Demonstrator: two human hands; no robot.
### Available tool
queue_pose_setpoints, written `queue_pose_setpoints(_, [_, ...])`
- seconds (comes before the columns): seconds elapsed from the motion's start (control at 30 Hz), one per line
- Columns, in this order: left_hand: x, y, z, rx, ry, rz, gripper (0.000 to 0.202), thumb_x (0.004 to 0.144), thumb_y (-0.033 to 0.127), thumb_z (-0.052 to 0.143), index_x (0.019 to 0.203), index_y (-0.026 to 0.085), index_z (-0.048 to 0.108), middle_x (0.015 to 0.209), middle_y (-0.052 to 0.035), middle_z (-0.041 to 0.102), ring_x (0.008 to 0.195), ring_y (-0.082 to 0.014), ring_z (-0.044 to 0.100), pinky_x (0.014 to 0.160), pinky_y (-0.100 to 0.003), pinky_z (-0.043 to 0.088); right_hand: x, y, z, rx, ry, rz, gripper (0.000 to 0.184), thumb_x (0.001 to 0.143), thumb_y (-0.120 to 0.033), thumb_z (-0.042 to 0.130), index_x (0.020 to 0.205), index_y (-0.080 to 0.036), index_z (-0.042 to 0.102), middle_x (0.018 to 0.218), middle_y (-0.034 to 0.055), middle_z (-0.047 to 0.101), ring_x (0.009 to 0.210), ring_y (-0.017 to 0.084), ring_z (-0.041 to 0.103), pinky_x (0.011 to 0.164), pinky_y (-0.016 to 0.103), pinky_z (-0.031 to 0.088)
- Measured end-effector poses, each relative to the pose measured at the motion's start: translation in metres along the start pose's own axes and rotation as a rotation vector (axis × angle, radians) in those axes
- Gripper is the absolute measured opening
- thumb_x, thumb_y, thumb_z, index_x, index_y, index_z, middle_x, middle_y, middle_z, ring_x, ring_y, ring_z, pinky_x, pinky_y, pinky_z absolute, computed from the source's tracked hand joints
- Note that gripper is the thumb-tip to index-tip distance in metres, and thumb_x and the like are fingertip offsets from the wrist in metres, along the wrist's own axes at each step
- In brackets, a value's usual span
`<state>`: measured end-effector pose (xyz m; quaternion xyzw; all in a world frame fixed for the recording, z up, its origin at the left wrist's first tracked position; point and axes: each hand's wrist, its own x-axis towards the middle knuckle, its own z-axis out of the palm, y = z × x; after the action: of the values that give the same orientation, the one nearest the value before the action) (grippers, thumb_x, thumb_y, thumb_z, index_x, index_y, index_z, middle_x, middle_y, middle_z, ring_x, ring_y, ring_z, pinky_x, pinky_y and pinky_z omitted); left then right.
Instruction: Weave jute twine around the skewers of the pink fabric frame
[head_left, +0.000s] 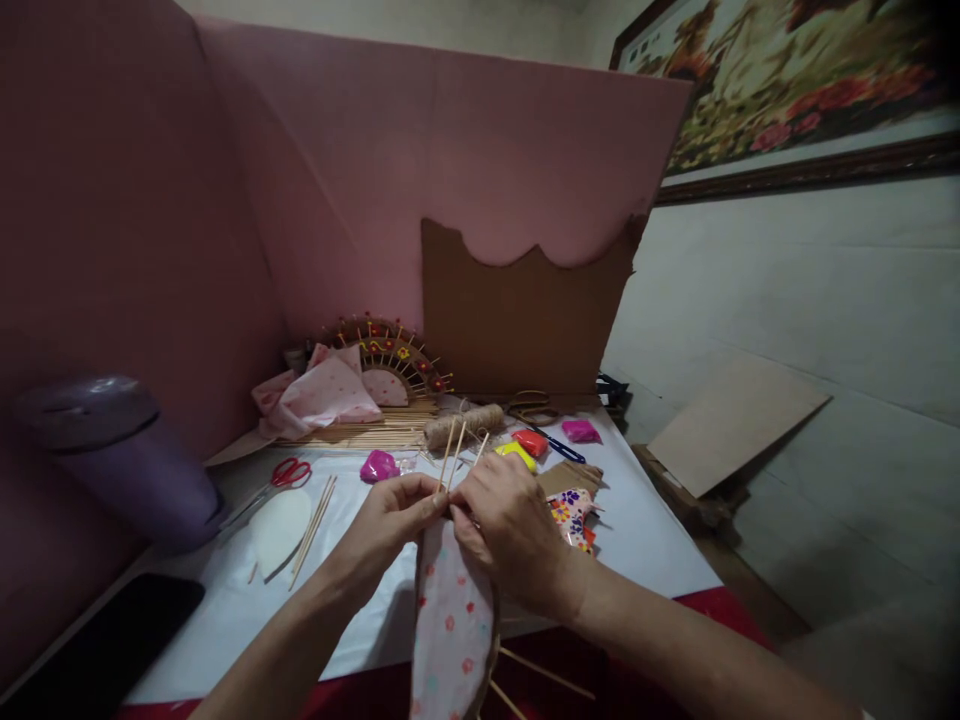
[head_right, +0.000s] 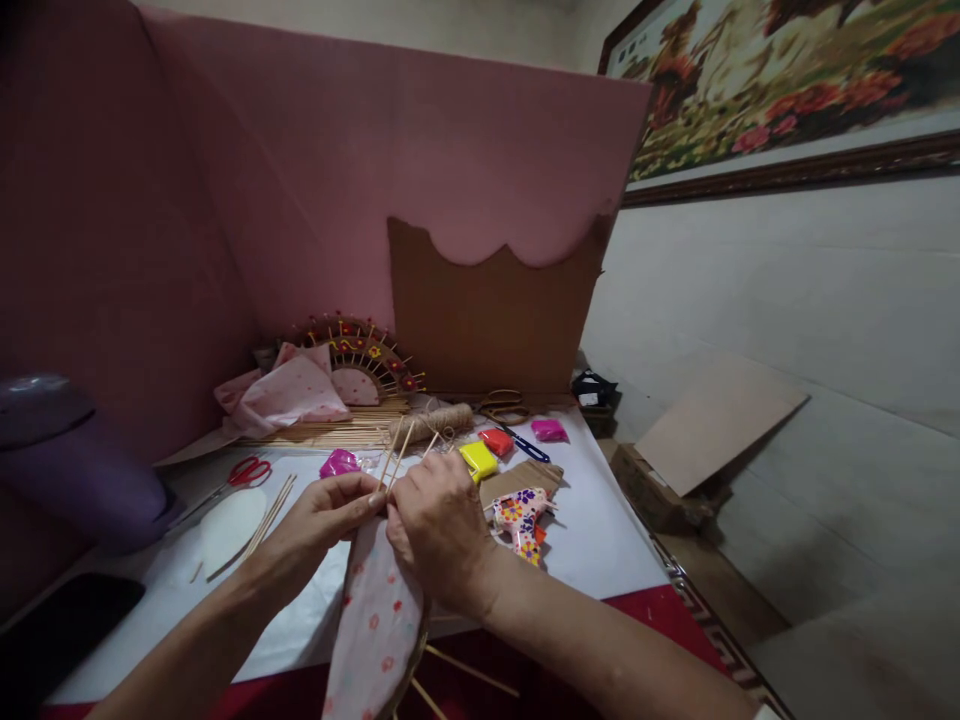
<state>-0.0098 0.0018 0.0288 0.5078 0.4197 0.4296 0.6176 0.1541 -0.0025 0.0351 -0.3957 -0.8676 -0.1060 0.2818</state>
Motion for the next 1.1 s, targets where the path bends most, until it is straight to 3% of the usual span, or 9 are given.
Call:
queue_pose_setpoints(0.17, [-0.004,-0.011,0.000,-0.140,-0.045,0.029,0.025,0.061,0.026,0.079,0.079,0.014,0.066,0.070,-0.0030,0.065,0.064,-0.0130,0.057,0.063,-0.024,0.042,-0.001,-0.001,0.000,0.034,0.061,0.024,0.008,0.080,-0.018,0.057,0.073,-0.015,0.058,0.074,0.0053,0.060,0.076,0.020,0.046,0.071,0.033,0.031])
queue_pose_setpoints(0.4, [-0.004,-0.020,0.005,-0.192,0.090,0.040,0.021,0.066,0.027,0.076,0.080,0.013,0.069,0.073,-0.0046,0.066,0.067,-0.0137,0.059,0.063,-0.023,0.044,-0.001,0.001,0.000,-0.025,0.029,-0.060,0.012,0.084,-0.019,0.053,0.074,-0.015,0.059,0.077,0.0067,0.060,0.079,0.021,0.045,0.073,0.035,0.032])
queue_pose_setpoints(0.57, [-0.007,-0.021,0.013,-0.295,0.184,-0.016,0.023,0.062,0.026,0.078,0.080,0.013,0.072,0.068,-0.0025,0.066,0.057,-0.0090,0.055,0.053,-0.018,0.041,-0.001,0.001,0.003,-0.099,0.015,-0.086,0.014,0.085,-0.017,0.051,0.073,-0.015,0.058,0.076,0.0075,0.059,0.078,0.022,0.045,0.074,0.036,0.033])
queue_pose_setpoints(0.8, [-0.013,-0.016,0.021,-0.412,0.076,-0.081,0.027,0.061,0.018,0.078,0.087,0.014,0.072,0.076,-0.0045,0.069,0.068,-0.0133,0.061,0.065,-0.023,0.047,-0.005,0.006,-0.001,-0.051,0.074,-0.065,0.019,0.087,-0.018,0.046,0.076,-0.013,0.060,0.075,0.0079,0.059,0.077,0.021,0.045,0.073,0.036,0.034])
queue_pose_setpoints(0.93, [-0.017,-0.012,0.026,-0.390,0.107,-0.125,0.025,0.057,0.017,0.081,0.079,0.011,0.071,0.062,-0.0025,0.065,0.056,-0.0108,0.057,0.057,-0.021,0.045,-0.007,0.008,-0.003,-0.019,0.091,-0.065,0.019,0.087,-0.019,0.045,0.078,-0.013,0.060,0.075,0.0075,0.059,0.078,0.021,0.045,0.072,0.036,0.034])
queue_pose_setpoints(1.1, [-0.017,-0.014,0.029,-0.442,0.067,-0.120,0.025,0.062,0.024,0.079,0.083,0.014,0.069,0.068,-0.0028,0.066,0.059,-0.0123,0.059,0.058,-0.023,0.047,-0.006,0.008,-0.004,-0.042,0.086,-0.072,0.020,0.088,-0.020,0.045,0.077,-0.013,0.060,0.076,0.0078,0.059,0.078,0.022,0.045,0.072,0.036,0.034])
